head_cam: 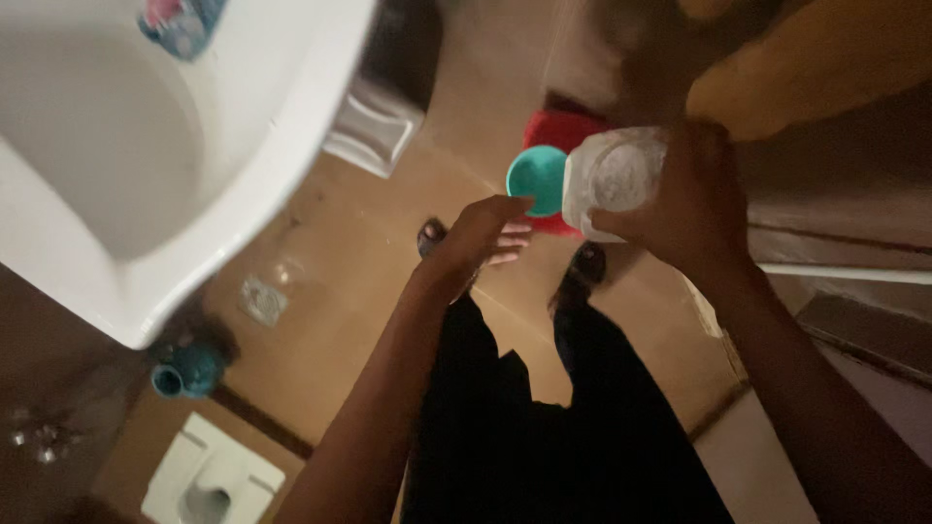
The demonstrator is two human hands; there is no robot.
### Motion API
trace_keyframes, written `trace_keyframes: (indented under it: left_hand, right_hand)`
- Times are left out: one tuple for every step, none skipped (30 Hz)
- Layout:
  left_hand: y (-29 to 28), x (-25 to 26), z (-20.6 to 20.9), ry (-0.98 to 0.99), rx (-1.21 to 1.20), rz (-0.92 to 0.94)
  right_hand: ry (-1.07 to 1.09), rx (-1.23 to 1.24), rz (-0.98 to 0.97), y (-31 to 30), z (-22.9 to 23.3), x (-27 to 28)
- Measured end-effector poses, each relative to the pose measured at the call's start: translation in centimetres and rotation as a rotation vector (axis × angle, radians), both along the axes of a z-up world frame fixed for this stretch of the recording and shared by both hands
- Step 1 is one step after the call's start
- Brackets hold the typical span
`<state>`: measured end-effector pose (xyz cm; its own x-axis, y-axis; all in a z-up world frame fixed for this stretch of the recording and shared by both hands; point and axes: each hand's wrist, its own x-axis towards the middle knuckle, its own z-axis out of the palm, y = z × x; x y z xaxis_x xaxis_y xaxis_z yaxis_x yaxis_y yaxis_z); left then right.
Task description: The person fills a turquoise cup with water from the sink faucet, then uses a cloth to wipe the sink basin and surrounding surfaces. The person also handles a plastic jar containing a white powder and a cloth, placing them into a red bucket on the floor.
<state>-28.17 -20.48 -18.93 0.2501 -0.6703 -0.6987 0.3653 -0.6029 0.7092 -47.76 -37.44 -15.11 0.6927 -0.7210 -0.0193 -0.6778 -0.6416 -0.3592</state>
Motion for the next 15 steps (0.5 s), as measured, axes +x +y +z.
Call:
trace_keyframes:
  left_hand:
    - [0.0, -0.3, -1.2, 0.001, -0.013, 0.001]
    - [-0.2, -0.5, -2.4, 0.014, 0.022, 0.028]
    - [-0.4, -0.6, -3.6, 0.027, 0.058, 0.052]
    - [-0.5, -0.8, -4.7, 0.04, 0.094, 0.075]
    - [-0.5, -1.0, -5.7, 0.04, 0.079, 0.075]
    - [-0.5, -1.1, -6.7, 0.039, 0.065, 0.076]
    - [-0.4, -1.2, -7.6, 0.037, 0.053, 0.078]
    - [-0.6, -1.1, -8.4, 0.057, 0.052, 0.079]
    - [-1.0, -1.0, -9.1, 0.077, 0.048, 0.087]
    - [-1.3, -0.7, -9.7, 0.096, 0.044, 0.095]
    - [-1.7, -0.3, -10.2, 0.075, 0.032, 0.095]
    - [-2.1, -0.1, -10.5, 0.054, 0.02, 0.094]
    - [-2.2, -0.2, -10.9, 0.036, 0.012, 0.08]
    - [-2.2, -0.3, -11.2, 0.028, 0.029, 0.096]
    - [-2.8, 0.0, -11.7, 0.017, 0.038, 0.1]
  right_hand:
    - [-0.037, -0.007, 0.035, -0.1, -1.4, -0.2]
    - [-0.074, -0.014, 0.07, -0.3, -2.8, -0.3]
    - [-0.111, -0.02, 0.102, -0.5, -4.2, -0.5]
    - [-0.107, 0.006, 0.093, -0.6, -5.5, -0.6]
    - [-0.105, 0.031, 0.086, -0.7, -6.8, -0.6]
    - [-0.103, 0.055, 0.078, -0.7, -7.9, -0.5]
    - [-0.1, 0.083, 0.062, -0.9, -9.0, -0.4]
    - [-0.098, 0.11, 0.045, -0.9, -9.9, -0.2]
    - [-0.095, 0.136, 0.036, -0.9, -10.7, 0.1]
    - [-0.102, 0.139, 0.035, -0.8, -11.4, 0.6]
    - [-0.11, 0.134, 0.037, -1.3, -12.0, 1.0]
    - [-0.117, 0.129, 0.038, -1.5, -12.6, 1.2]
    - [-0.112, 0.1, 0.044, -1.3, -13.2, 1.1]
    - [-0.108, 0.07, 0.049, -1.4, -14.0, 1.2]
    - [-0.107, 0.032, 0.044, -1.9, -14.8, 1.4]
